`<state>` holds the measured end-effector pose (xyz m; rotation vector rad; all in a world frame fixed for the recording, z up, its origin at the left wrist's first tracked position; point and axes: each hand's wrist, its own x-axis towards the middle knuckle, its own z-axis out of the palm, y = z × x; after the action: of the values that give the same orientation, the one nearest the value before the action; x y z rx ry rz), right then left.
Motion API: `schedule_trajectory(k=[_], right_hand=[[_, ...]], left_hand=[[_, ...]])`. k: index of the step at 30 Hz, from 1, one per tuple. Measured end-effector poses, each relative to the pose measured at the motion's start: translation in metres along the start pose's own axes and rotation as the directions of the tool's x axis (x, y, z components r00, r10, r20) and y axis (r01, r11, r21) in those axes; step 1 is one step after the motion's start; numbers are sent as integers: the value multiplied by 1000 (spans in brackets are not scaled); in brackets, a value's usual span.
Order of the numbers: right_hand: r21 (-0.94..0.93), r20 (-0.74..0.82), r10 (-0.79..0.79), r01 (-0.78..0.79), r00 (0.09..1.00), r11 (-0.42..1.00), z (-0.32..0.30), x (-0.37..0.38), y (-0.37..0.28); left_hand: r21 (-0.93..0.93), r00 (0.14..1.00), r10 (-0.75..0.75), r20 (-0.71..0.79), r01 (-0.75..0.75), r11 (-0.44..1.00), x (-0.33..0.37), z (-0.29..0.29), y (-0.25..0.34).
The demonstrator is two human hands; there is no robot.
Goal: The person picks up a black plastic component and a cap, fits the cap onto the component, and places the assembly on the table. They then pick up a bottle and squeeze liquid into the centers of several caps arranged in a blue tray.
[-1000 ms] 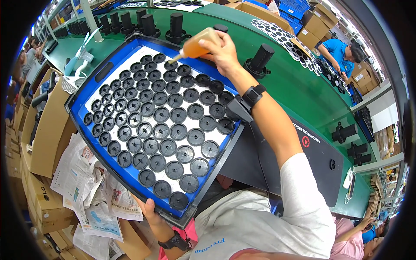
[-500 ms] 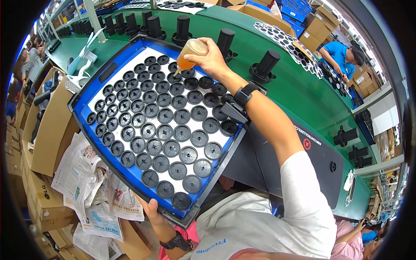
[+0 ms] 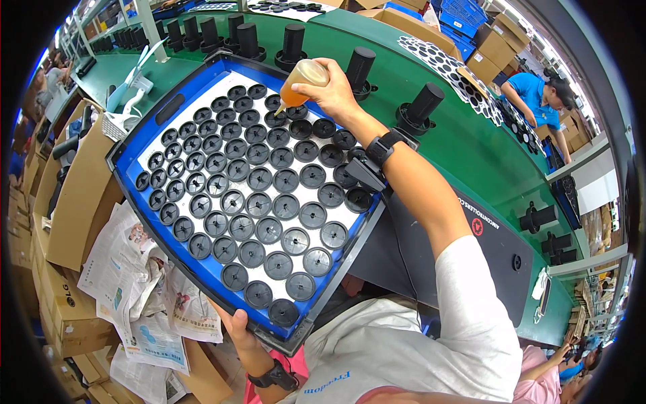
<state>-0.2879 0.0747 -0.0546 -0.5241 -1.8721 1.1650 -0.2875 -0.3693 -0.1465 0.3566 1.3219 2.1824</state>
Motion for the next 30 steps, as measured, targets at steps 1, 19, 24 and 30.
schedule_trajectory(k=[1,19,24,30], right_hand=[[-5,-6,1,-1,1000,1000,-1,0,0],[69,4,67,-67,998,995,-1,-1,9],[614,-74,168,-88,983,785,3,0,-36],[421,-58,117,-82,991,903,0,11,-30]], left_hand=[[0,1000,1,0,-1,1000,0,1,0],[-10,998,62,22,-61,998,2,9,3],[-28,999,15,28,-14,1000,1,0,2],[22,994,107,26,-108,994,2,10,3]])
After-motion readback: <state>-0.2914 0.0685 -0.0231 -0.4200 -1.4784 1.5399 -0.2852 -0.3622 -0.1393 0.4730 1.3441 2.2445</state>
